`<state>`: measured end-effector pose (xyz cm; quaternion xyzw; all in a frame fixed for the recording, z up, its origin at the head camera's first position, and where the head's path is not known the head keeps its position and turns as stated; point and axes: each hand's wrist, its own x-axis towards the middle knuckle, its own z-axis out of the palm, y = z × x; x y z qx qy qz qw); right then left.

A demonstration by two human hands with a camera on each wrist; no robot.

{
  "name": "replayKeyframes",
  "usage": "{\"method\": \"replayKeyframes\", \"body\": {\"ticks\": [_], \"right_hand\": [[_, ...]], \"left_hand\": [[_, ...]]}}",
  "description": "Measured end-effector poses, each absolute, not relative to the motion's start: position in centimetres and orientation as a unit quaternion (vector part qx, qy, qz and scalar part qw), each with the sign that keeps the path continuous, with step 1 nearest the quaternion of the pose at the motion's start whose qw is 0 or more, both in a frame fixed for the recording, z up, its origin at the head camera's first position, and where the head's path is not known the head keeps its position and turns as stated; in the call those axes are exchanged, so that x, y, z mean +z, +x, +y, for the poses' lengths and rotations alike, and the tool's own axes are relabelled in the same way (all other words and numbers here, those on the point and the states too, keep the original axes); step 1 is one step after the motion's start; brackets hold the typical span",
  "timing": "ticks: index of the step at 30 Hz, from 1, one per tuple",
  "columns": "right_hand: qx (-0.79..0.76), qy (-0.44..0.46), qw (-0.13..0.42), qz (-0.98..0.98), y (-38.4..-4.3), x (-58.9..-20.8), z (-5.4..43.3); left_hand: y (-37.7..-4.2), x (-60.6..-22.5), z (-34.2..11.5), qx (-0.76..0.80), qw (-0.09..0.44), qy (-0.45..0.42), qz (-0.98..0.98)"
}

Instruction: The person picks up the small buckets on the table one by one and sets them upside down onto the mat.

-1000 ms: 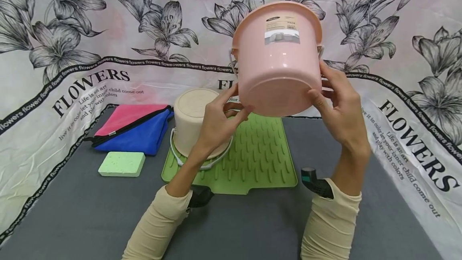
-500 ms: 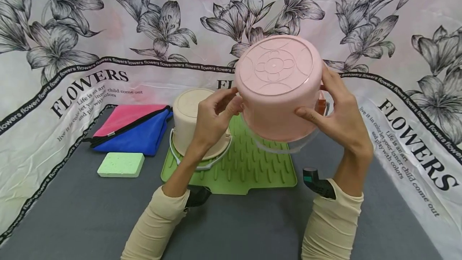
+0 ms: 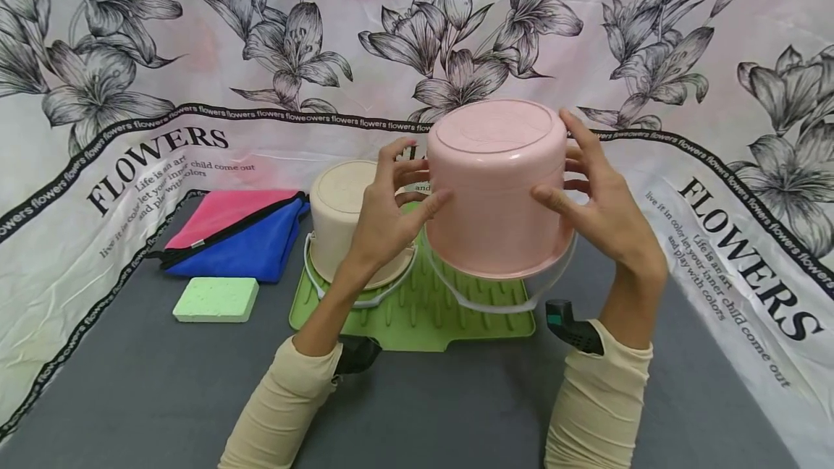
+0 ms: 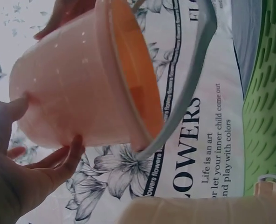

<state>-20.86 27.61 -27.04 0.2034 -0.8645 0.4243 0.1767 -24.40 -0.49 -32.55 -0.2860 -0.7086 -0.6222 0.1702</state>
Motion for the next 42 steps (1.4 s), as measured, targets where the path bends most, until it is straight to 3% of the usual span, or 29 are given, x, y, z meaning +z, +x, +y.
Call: {"method": "replayKeyframes", "body": {"ticks": [6, 13, 23, 42], "right_hand": [[0.377, 0.228, 0.115, -0.890, -21.8, -27.9, 28.7], [0.302, 0.246, 0.093, -0.916, -22.8, -28.9, 29.5], [0.226, 0.223, -0.012, -0.948, -25.0, -29.8, 28.0], [0.170, 0.180, -0.051, -0.968, -25.2, -29.6, 27.6]], "left_hand": [[-25.5, -33.7, -0.3, -0.578, 0.122, -0.302, -0.748], [-26.7, -35.1, 0.4, -0.541, 0.068, -0.289, -0.787], [-27.8, -37.0, 0.7, -0.487, -0.001, -0.246, -0.838], [-28.4, -36.9, 1.4, -0.448, 0.020, -0.274, -0.851]]}}
